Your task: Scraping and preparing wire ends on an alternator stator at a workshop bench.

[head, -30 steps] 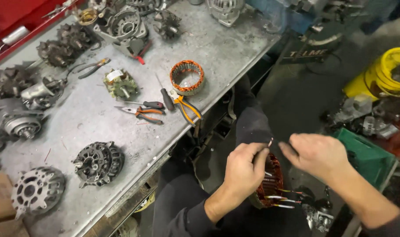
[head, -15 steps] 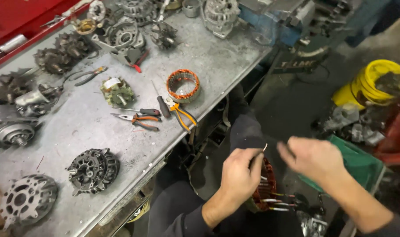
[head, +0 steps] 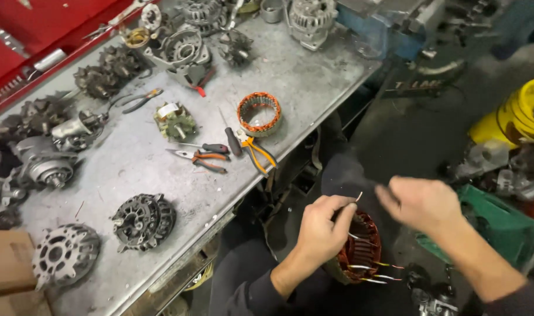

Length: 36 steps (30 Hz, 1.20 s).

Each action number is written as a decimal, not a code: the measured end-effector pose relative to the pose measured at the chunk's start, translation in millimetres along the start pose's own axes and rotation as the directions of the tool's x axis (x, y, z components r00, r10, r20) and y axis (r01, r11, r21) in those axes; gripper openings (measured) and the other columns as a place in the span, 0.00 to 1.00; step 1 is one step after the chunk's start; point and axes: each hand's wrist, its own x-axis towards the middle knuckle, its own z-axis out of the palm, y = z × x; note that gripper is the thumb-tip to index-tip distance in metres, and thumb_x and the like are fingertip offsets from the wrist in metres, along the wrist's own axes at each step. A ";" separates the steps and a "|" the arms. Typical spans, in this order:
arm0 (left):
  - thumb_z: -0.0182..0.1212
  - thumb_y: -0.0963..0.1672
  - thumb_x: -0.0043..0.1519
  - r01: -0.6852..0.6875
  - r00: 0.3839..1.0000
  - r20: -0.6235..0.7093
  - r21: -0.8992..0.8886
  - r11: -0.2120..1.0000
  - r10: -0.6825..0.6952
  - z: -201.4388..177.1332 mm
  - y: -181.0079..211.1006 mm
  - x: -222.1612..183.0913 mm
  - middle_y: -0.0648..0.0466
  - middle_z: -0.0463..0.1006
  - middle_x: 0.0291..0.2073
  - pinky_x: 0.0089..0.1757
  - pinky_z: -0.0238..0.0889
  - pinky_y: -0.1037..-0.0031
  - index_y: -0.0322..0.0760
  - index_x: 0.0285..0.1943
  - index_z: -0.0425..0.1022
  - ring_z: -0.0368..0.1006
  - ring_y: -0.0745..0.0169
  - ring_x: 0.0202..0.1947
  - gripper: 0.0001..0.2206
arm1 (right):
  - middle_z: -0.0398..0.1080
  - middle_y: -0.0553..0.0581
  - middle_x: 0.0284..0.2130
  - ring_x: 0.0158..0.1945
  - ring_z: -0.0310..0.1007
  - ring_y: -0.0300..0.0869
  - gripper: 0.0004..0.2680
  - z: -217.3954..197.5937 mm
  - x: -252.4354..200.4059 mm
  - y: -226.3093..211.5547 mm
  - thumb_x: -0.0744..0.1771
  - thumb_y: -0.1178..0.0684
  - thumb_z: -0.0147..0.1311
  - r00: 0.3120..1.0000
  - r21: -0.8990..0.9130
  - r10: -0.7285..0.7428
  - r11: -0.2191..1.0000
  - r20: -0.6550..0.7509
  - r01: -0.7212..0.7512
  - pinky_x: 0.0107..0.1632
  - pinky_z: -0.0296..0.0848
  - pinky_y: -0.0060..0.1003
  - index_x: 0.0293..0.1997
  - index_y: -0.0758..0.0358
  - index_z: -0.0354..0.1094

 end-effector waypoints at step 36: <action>0.67 0.40 0.62 0.429 0.720 0.694 -0.471 0.771 0.023 38.9 -108.7 54.2 0.45 0.83 0.49 0.52 0.73 0.69 0.25 0.58 0.77 0.79 0.60 0.50 0.16 | 0.71 0.59 0.14 0.20 0.66 0.38 0.18 -2.5 -102.6 -80.8 0.62 0.40 0.67 0.335 0.279 0.839 0.229 0.429 -0.932 0.27 0.68 0.39 0.28 0.73 0.78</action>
